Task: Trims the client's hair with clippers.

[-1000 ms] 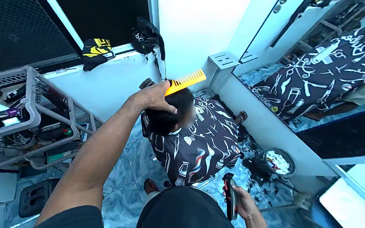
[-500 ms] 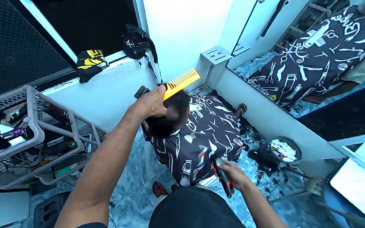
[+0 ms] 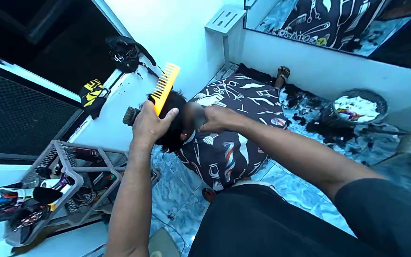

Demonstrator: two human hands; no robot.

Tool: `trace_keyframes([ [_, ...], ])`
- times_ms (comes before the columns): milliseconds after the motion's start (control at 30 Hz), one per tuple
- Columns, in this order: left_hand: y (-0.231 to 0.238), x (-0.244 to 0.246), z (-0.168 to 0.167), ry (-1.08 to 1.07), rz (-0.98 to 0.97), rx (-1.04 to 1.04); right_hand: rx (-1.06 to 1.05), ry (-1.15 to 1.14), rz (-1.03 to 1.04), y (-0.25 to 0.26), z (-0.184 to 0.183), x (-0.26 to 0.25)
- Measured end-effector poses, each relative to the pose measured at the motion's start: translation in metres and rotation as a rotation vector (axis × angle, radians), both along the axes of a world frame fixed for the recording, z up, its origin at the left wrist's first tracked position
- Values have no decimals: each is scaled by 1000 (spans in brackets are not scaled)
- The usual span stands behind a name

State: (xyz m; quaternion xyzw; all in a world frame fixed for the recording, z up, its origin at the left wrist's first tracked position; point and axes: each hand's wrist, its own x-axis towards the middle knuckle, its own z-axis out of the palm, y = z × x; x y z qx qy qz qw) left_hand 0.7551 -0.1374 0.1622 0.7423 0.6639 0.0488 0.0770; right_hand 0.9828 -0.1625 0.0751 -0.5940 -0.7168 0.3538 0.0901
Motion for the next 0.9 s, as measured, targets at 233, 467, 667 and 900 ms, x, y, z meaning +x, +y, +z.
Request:
trace_keyframes([
  [233, 9, 7, -20, -10, 38, 69, -113, 228, 12, 17, 0, 5],
  [467, 20, 8, -21, -28, 40, 42, -137, 358, -12, 26, -8, 5],
  [667, 25, 11, -21, -24, 47, 25, -198, 526, -24, 25, -3, 4],
  [900, 26, 12, -18, -40, 40, 10, -207, 520, -59, 22, 1, 4],
])
